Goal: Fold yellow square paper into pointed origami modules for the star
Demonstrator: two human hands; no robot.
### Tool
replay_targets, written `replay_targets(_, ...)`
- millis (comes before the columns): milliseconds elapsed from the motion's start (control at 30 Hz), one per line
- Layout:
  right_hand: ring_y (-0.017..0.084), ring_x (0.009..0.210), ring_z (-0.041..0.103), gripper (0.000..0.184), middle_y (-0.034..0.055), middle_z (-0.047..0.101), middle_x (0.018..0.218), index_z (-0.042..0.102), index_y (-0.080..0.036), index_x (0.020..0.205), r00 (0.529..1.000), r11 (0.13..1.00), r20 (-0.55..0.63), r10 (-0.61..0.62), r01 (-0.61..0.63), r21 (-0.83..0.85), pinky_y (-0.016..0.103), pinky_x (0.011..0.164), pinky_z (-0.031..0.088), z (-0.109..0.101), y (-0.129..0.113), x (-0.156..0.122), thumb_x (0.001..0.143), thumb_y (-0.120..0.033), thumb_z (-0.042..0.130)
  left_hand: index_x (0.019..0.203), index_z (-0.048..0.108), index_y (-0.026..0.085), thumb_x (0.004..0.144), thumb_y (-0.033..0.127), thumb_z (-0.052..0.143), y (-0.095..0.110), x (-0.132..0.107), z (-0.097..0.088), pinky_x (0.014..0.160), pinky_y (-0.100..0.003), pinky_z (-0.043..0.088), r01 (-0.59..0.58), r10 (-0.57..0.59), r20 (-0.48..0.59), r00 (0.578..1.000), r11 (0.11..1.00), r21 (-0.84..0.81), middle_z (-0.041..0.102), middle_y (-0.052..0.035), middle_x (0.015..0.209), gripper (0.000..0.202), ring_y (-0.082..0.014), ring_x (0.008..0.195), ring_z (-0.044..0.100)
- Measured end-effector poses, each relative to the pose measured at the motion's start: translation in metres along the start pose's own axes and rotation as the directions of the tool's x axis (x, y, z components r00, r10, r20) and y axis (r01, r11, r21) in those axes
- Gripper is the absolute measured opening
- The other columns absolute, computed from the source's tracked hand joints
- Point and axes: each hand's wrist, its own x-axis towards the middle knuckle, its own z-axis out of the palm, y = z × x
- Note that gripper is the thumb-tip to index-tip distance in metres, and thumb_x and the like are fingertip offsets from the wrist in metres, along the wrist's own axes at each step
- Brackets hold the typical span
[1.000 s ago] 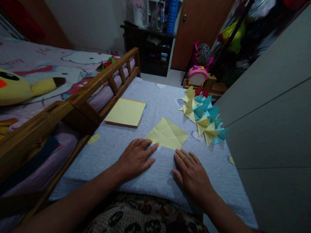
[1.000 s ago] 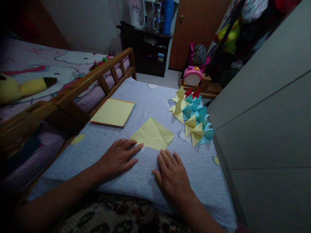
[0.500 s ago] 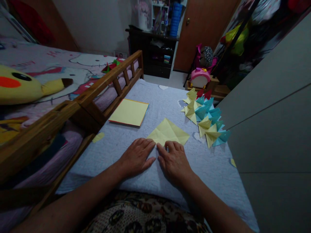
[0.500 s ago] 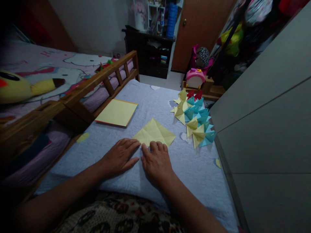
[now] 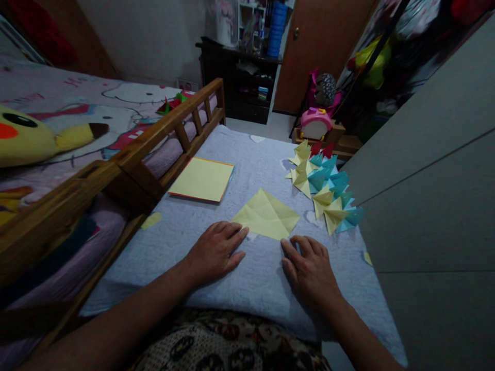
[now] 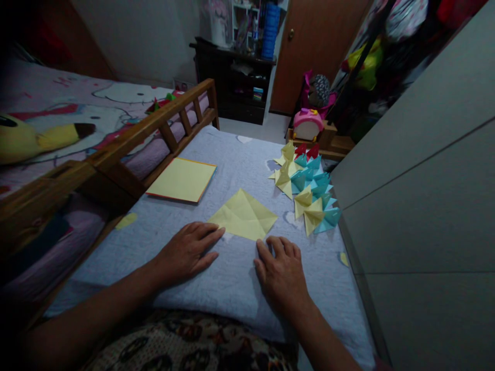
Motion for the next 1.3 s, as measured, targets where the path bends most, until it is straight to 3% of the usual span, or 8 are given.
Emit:
replay_targets(233,0.027,0.099,0.055,0.011,0.0098,0.064,0.105,0.07,-0.022,0.094,0.998,0.995,-0.053,0.046,-0.041,0.092,0.041,0.086,0.041,-0.008,0.011,0.015,0.092,-0.024,0.059,0.139,0.047,0.02,0.094,0.032,0.056,-0.001,-0.001,0.004,0.104,-0.046,0.042,-0.017,0.018,-0.049,0.999,1.0,0.01,0.058,-0.0104,0.129,0.048,-0.0292,0.115,0.052)
replay_targets(400,0.029,0.091,0.054,0.016,0.0109,0.062,0.092,0.066,-0.019,0.082,0.982,0.982,0.004,0.191,-0.191,0.008,0.041,0.079,0.04,-0.001,0.001,0.049,0.087,-0.034,0.065,0.137,0.05,0.018,0.093,0.029,0.057,0.0,0.001,0.001,0.101,-0.049,0.044,-0.011,0.01,-0.026,1.0,1.0,-0.008,0.057,-0.0122,0.129,0.046,-0.0311,0.115,0.051)
replay_targets(533,0.03,0.089,0.053,0.017,0.0101,0.062,0.09,0.064,-0.019,0.081,0.967,0.967,0.015,0.255,-0.255,0.014,0.04,0.077,0.038,0.009,-0.006,0.06,0.084,-0.036,0.068,0.134,0.054,0.019,0.091,0.026,0.059,0.001,0.003,-0.003,0.099,-0.051,0.046,-0.008,0.006,-0.028,1.0,0.998,-0.065,0.058,-0.0128,0.128,0.043,-0.032,0.116,0.052)
replay_targets(633,0.028,0.091,0.052,0.006,0.0086,0.062,0.092,0.063,-0.02,0.083,0.96,0.953,-0.036,0.277,-0.27,0.135,0.039,0.078,0.037,0.017,-0.008,0.059,0.082,-0.025,0.066,0.128,0.057,0.019,0.091,0.024,0.059,0.002,0.008,-0.004,0.098,-0.051,0.049,-0.005,0.002,-0.02,1.0,0.991,-0.135,0.058,-0.0137,0.128,0.037,-0.0318,0.116,0.053)
replay_targets(900,0.024,0.091,0.054,0.01,0.004,0.063,0.088,0.057,-0.022,0.081,0.946,0.885,-0.269,0.183,-0.04,0.464,0.039,0.084,0.038,0.015,-0.015,0.056,0.084,-0.013,0.056,0.145,0.035,0.022,0.082,0.012,0.064,0.015,0.046,-0.005,0.101,-0.048,0.051,0.056,-0.095,-0.08,0.992,0.92,-0.387,0.046,-0.0163,0.146,0.071,-0.0318,0.13,0.05)
replay_targets(1033,0.023,0.094,0.057,0.011,0.0044,0.066,0.093,0.055,-0.023,0.084,0.908,0.882,-0.417,0.042,0.163,0.443,0.041,0.089,0.04,0.011,-0.013,0.054,0.085,-0.012,0.055,0.11,0.06,0.021,0.078,0.001,0.056,0.023,0.066,-0.011,0.089,-0.037,0.055,-0.017,-0.057,-0.126,0.99,0.857,-0.515,0.063,-0.007,0.114,0.037,-0.0212,0.104,0.064)
replay_targets(1133,0.025,0.107,0.058,0.014,0.0067,0.067,0.107,0.058,-0.023,0.096,0.906,0.899,-0.421,-0.049,0.224,0.377,0.047,0.102,0.038,0.01,-0.01,0.052,0.085,-0.015,0.056,0.093,0.062,0.019,0.074,-0.004,0.049,0.02,0.072,-0.012,0.088,-0.036,0.054,-0.068,-0.017,-0.15,0.989,0.836,-0.544,0.064,-0.0048,0.105,0.033,-0.0185,0.099,0.064)
replay_targets(1300,0.03,0.14,0.041,0.04,0.0108,0.06,0.135,0.056,-0.023,0.124,0.947,0.968,-0.313,-0.077,0.146,0.202,0.055,0.119,0.017,0.005,-0.005,0.049,0.085,-0.02,0.058,0.09,0.063,0.02,0.07,-0.006,0.048,0.002,0.07,-0.012,0.098,-0.041,0.052,-0.081,-0.008,-0.139,0.99,0.778,-0.623,0.065,-0.0061,0.112,0.036,-0.0192,0.109,0.062)
